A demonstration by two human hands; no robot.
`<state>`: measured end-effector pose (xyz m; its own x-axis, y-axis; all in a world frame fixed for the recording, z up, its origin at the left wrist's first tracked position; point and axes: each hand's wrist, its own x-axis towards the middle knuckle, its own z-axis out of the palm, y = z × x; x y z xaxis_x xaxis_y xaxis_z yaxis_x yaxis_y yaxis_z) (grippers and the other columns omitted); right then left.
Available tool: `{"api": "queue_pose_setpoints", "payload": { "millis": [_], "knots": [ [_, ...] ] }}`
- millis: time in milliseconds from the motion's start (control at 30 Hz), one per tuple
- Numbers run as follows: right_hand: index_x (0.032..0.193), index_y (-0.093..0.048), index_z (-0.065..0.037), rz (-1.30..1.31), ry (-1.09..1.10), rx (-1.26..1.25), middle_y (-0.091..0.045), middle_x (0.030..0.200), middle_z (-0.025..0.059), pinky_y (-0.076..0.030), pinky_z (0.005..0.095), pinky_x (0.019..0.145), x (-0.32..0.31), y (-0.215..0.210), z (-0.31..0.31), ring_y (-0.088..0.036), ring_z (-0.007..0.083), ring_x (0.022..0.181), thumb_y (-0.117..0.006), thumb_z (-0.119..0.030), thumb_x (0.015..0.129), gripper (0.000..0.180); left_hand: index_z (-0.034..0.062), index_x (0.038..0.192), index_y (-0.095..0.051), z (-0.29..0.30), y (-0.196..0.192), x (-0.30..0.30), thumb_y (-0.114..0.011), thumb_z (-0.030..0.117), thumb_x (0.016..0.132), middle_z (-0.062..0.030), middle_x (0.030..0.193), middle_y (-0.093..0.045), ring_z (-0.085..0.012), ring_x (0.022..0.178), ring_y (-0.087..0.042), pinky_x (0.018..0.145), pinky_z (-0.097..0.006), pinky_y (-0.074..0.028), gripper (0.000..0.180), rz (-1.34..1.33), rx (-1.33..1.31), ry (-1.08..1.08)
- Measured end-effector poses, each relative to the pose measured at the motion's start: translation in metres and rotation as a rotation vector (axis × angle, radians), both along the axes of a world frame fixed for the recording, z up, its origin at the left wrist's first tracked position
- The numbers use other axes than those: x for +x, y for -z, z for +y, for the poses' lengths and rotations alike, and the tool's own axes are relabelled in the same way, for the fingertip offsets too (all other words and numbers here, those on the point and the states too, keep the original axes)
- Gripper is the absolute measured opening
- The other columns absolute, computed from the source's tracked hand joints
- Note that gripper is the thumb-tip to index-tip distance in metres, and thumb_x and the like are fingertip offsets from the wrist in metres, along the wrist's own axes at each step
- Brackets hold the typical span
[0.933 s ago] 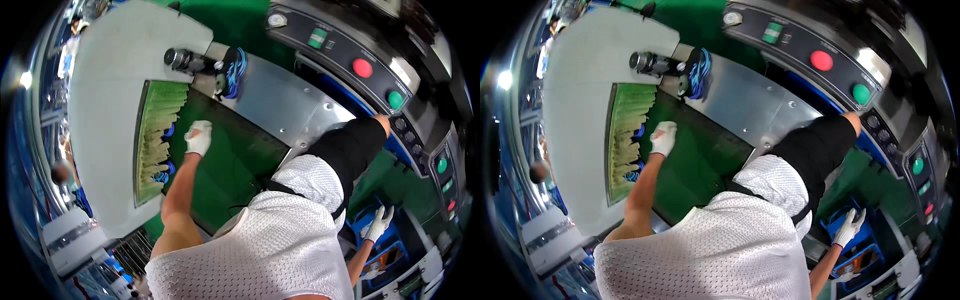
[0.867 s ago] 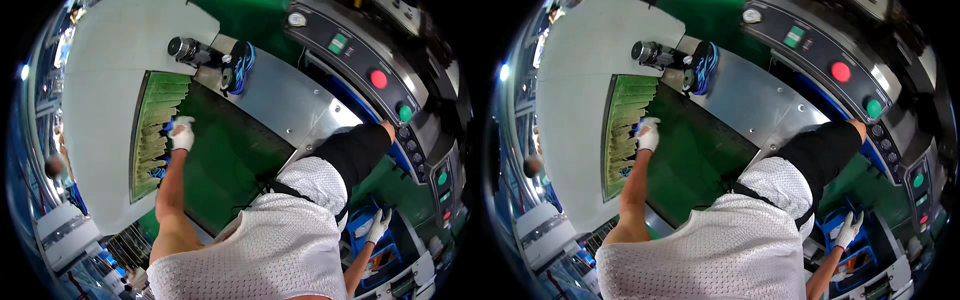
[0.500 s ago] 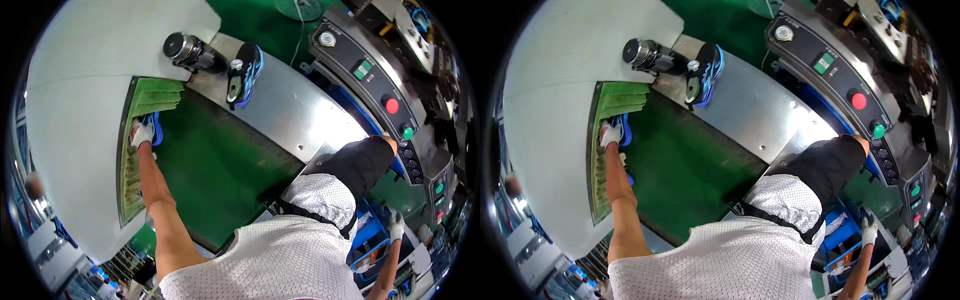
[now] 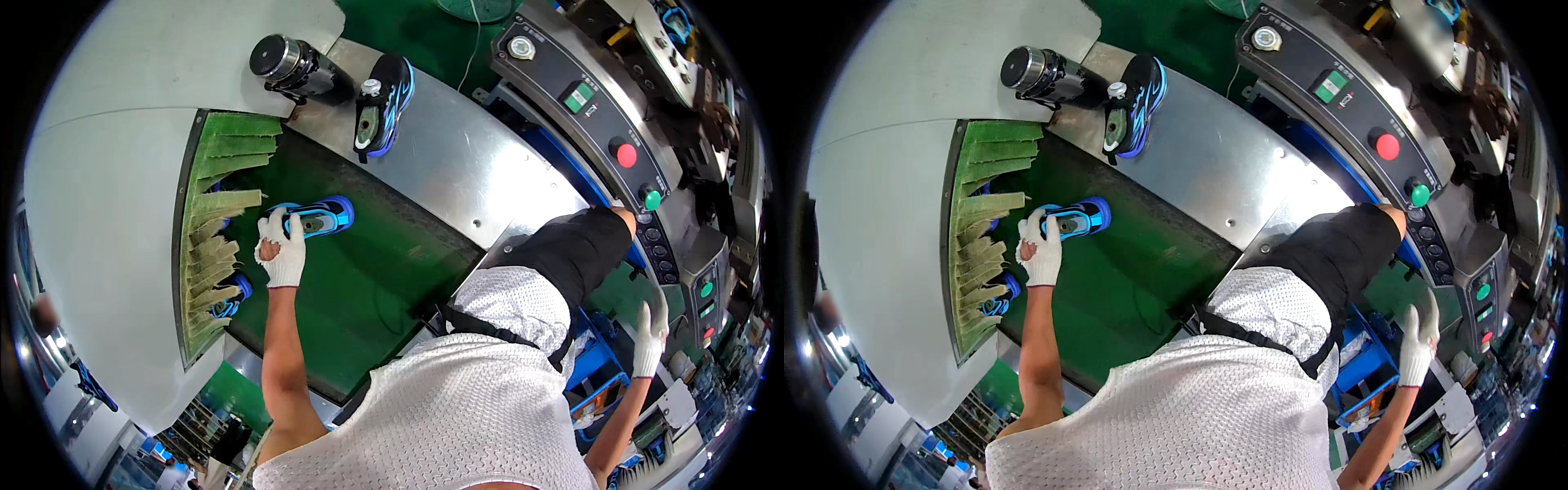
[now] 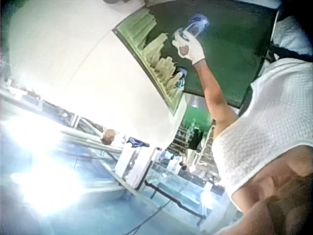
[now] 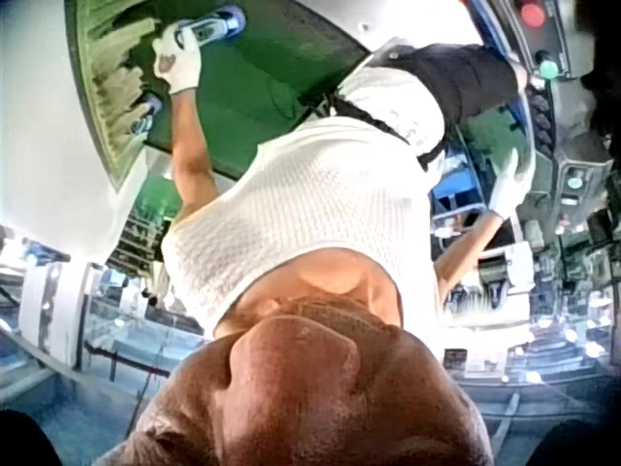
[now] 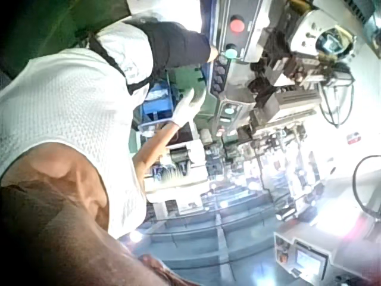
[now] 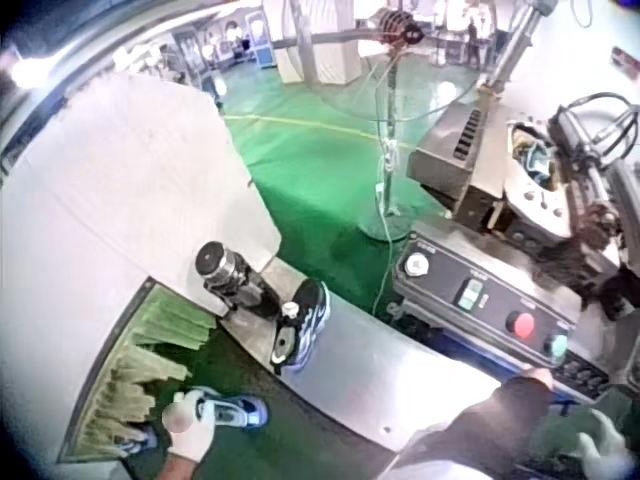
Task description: The person repeatedly picks up blue and black shoe parts from a green surface and places them into a metal machine fixture. They press a button to operate the machine, then remove the processed parts and place them into a blue bin. The cycle of picking, loading, processing, and binning continues for multiple units.
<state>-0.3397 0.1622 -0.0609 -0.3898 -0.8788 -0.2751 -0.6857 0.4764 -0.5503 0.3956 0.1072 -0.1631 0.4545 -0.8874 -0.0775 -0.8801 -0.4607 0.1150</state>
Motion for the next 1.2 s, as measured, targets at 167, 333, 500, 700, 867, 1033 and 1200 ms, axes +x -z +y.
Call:
{"api": "queue_pose_setpoints", "payload": {
  "millis": [167,333,500,700,867,1033,1200],
  "knots": [
    [0.149,-0.055,-0.002,-0.326,-0.514,0.023,-0.068,0.136,0.0217,-0.054,0.0375,0.105,0.202,-0.041,-0.096,-0.067,0.0286,0.125,-0.079,-0.017,0.091,0.065,0.0088,0.119,-0.064,-0.005,-0.032,-0.006,-0.064,0.027,0.099,-0.0184,0.117,-0.064,-0.0419,0.106,-0.066,0.089,-0.052,-0.054,0.026,0.053,0.027,0.176],
    [0.144,-0.050,0.008,-0.284,-0.995,-0.261,-0.059,0.139,0.0292,-0.050,0.0473,0.107,0.349,0.014,-0.110,-0.061,0.0432,0.125,-0.078,-0.038,0.084,0.081,0.0057,0.114,-0.063,-0.018,-0.060,-0.076,-0.071,0.012,0.089,-0.0172,0.111,-0.061,-0.0389,0.099,-0.063,0.084,-0.049,-0.052,0.027,0.231,-0.089,0.384],
    [0.099,-0.061,0.008,-0.222,-0.819,-0.376,-0.065,0.097,0.0223,-0.055,0.0510,0.073,0.374,0.060,-0.107,-0.067,0.0397,0.087,-0.074,-0.020,0.072,0.040,0.0020,0.106,-0.068,-0.057,-0.132,-0.203,-0.072,0.006,0.085,-0.0069,0.094,-0.060,-0.0167,0.079,-0.057,0.072,-0.033,-0.048,0.022,0.589,-0.075,0.538],
    [0.136,-0.053,0.006,-0.526,-0.697,-0.143,-0.070,0.118,0.0263,-0.058,0.0481,0.089,0.208,-0.024,-0.123,-0.069,0.0416,0.111,-0.079,-0.048,0.081,0.081,0.0013,0.116,-0.070,-0.160,-0.226,-0.326,-0.081,0.017,0.084,-0.0114,0.108,-0.069,-0.0200,0.093,-0.068,0.084,-0.034,-0.056,0.038,0.749,0.351,1.005],
    [0.136,-0.057,0.004,-0.892,-0.208,0.257,-0.070,0.125,0.0184,-0.054,0.0363,0.097,0.107,-0.033,-0.070,-0.068,0.0240,0.110,-0.087,-0.047,0.080,0.081,0.0032,0.131,-0.066,-0.303,-0.270,-0.447,-0.080,0.022,0.087,-0.0173,0.125,-0.067,-0.0281,0.103,-0.070,0.092,-0.039,-0.057,0.050,0.385,-0.441,1.346],
    [0.149,-0.053,-0.002,-1.716,0.266,-0.391,-0.064,0.141,0.0062,-0.049,0.0376,0.109,0.081,-0.020,0.006,-0.060,0.0175,0.125,-0.088,-0.008,0.081,0.077,0.0028,0.135,-0.062,-0.468,-0.243,-0.553,-0.075,0.050,0.089,-0.0260,0.130,-0.066,-0.0436,0.121,-0.062,0.104,-0.050,-0.049,0.067,0.254,-0.479,1.207],
    [0.151,-0.052,-0.001,-1.530,0.449,-0.513,-0.063,0.142,0.0068,-0.047,0.0366,0.110,0.065,-0.028,0.043,-0.058,0.0183,0.124,-0.089,-0.012,0.083,0.079,0.0000,0.130,-0.061,-0.600,-0.148,-0.590,-0.080,0.060,0.082,-0.0293,0.124,-0.068,-0.0454,0.117,-0.067,0.098,-0.053,-0.054,0.080,-0.127,-0.277,0.955]
  ]
}}
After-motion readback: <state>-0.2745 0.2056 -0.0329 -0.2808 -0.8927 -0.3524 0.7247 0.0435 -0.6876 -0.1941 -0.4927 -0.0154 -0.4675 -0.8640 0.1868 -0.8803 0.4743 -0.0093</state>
